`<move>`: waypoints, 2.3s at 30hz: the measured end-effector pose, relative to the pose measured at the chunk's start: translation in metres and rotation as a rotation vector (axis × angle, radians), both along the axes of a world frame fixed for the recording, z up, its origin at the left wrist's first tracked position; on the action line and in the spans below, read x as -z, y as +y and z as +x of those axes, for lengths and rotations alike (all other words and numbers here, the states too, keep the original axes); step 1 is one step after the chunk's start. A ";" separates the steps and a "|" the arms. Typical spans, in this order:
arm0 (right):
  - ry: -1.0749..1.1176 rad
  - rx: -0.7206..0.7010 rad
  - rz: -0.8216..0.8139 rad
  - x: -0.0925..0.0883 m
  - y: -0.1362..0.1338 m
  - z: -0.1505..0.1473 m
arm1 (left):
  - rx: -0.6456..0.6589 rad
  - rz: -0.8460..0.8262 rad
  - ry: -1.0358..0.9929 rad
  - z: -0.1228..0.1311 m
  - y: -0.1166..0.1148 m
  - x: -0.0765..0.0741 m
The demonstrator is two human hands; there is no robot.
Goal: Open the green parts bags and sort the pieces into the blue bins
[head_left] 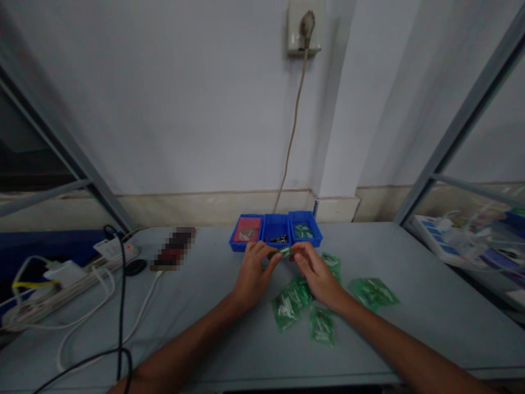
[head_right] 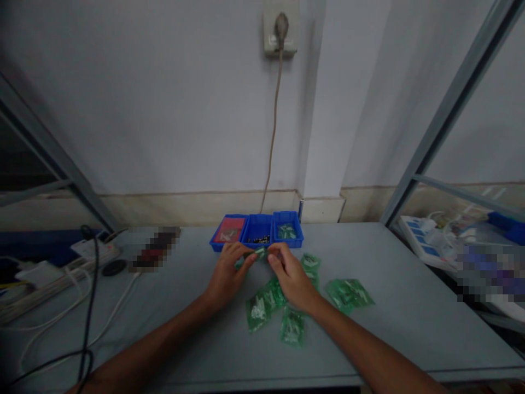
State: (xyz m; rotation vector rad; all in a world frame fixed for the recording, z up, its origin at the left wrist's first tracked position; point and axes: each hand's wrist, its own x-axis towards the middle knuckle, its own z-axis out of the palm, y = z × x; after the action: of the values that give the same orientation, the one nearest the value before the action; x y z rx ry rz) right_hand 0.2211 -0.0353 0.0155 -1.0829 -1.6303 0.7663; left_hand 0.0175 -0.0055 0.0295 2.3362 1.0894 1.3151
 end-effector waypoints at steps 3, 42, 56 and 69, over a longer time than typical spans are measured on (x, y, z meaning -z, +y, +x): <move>-0.008 0.013 0.019 0.000 -0.001 -0.002 | 0.006 -0.014 -0.013 0.000 0.002 0.001; 0.237 0.063 -0.019 0.008 0.011 0.001 | 0.125 0.122 0.069 -0.004 -0.005 -0.005; 0.239 0.051 -0.136 0.012 0.015 0.005 | 0.150 0.040 -0.003 -0.002 -0.001 0.005; 0.224 -0.094 -0.079 -0.008 0.000 0.006 | 0.026 -0.187 -0.050 -0.003 -0.002 0.001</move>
State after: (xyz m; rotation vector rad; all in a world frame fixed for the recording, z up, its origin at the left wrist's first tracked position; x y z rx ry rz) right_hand 0.2271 -0.0352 0.0232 -0.9442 -1.4782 0.9851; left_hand 0.0147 -0.0075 0.0287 2.1635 1.1114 1.2008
